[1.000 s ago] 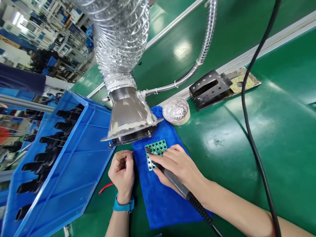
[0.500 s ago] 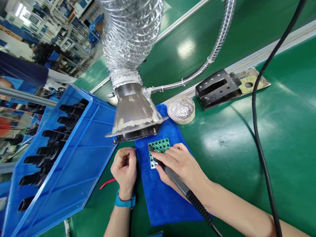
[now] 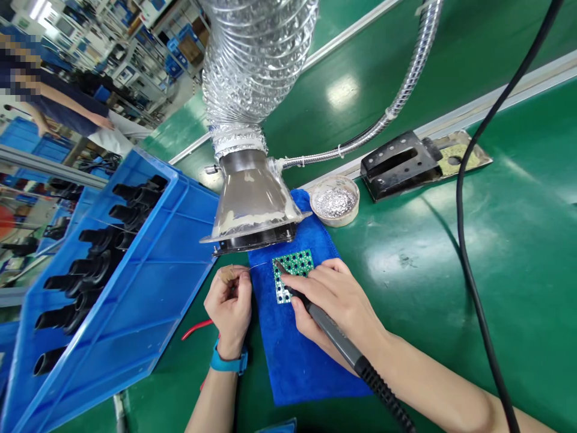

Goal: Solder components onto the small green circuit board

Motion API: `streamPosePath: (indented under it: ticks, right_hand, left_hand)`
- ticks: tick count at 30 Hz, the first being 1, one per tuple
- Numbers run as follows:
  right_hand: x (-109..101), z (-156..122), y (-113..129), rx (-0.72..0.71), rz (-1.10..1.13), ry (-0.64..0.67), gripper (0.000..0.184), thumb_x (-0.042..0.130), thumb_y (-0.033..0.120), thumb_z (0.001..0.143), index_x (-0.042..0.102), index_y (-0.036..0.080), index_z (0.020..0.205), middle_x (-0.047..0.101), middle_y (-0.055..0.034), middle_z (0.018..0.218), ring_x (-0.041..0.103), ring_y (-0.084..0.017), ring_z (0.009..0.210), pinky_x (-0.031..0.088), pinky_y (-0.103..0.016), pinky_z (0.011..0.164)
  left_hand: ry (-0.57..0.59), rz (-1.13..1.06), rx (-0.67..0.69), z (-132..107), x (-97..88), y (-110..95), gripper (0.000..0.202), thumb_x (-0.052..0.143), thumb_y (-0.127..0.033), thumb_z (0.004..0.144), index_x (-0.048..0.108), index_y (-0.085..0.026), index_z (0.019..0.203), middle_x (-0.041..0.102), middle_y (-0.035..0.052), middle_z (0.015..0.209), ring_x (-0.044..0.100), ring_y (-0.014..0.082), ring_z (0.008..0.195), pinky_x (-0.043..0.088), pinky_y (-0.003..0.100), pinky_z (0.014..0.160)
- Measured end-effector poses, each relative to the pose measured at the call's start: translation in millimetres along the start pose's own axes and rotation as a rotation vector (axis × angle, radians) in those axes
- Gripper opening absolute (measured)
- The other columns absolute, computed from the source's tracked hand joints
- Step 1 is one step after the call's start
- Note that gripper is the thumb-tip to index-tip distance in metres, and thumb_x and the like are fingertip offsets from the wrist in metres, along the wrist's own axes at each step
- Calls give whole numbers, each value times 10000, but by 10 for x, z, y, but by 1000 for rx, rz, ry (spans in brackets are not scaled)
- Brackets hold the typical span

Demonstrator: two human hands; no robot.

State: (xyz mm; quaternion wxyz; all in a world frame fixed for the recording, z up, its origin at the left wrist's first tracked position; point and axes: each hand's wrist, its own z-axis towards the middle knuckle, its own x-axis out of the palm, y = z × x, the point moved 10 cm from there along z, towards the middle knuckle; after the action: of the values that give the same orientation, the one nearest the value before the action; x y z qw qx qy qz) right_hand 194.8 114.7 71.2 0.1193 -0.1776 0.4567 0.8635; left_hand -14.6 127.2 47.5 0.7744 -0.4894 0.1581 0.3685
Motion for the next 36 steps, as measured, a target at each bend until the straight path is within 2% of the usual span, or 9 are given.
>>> streamPosePath:
  ticks: [6, 12, 17, 23, 26, 29, 32, 36]
  right_hand:
    - [125, -16, -47, 22, -15, 86, 255, 493, 117, 960, 644, 184, 1155, 708, -14, 808, 629, -141, 680, 469, -357, 767]
    - [206, -42, -99, 31, -34, 133, 307, 479, 139, 977, 645, 215, 1223, 720, -19, 833, 645, -158, 723, 464, -370, 799]
    - [219, -50, -94, 26, -34, 142, 309, 470, 133, 979, 642, 215, 1222, 715, -15, 827, 647, -153, 716, 457, -368, 804]
    - [223, -38, -87, 32, -49, 154, 273, 467, 145, 986, 656, 181, 1180, 728, -32, 838, 657, -161, 729, 463, -377, 802]
    - [170, -24, -84, 50, -28, 125, 262, 486, 141, 972, 672, 182, 1151, 722, -26, 821, 647, -154, 705, 466, -371, 788]
    - [46, -7, -63, 50, 12, 30, 265, 520, 121, 949, 669, 187, 1158, 698, -6, 777, 624, -139, 662, 476, -356, 771]
    - [-40, 0, -24, 23, 37, -38, 277, 545, 103, 933, 654, 180, 1175, 678, 4, 748, 607, -131, 641, 483, -347, 754]
    - [-67, -13, 23, 4, 72, -61, 282, 541, 95, 921, 654, 174, 1167, 698, -2, 764, 615, -129, 628, 484, -341, 722]
  left_hand:
    - [30, -9, 2, -4, 40, 3, 129, 604, -117, 911, 628, -182, 802, 624, 8, 786, 597, 123, 726, 451, 246, 649]
    - [66, 0, -8, -7, 80, -2, 139, 600, -127, 917, 629, -181, 792, 632, 10, 792, 586, 117, 706, 432, 238, 615]
    - [80, 11, -9, -11, 101, -4, 144, 600, -134, 917, 626, -183, 784, 632, 10, 787, 574, 115, 684, 413, 236, 582]
    - [74, 6, -8, -1, 97, 0, 139, 600, -131, 919, 629, -182, 793, 626, 8, 785, 578, 116, 700, 431, 239, 615]
    - [29, 10, -27, 4, 41, 23, 137, 600, -154, 925, 630, -184, 795, 629, 11, 786, 598, 125, 730, 454, 245, 646]
    - [-3, 24, -44, 0, 3, 53, 144, 602, -184, 930, 630, -184, 789, 637, 17, 794, 613, 136, 750, 469, 251, 655]
    - [-2, 21, -42, -3, 4, 57, 146, 604, -189, 926, 631, -182, 782, 641, 20, 796, 615, 138, 747, 475, 254, 655]
    - [23, 6, -21, -3, 27, 20, 141, 605, -161, 918, 628, -183, 780, 643, 19, 792, 611, 135, 737, 471, 253, 650]
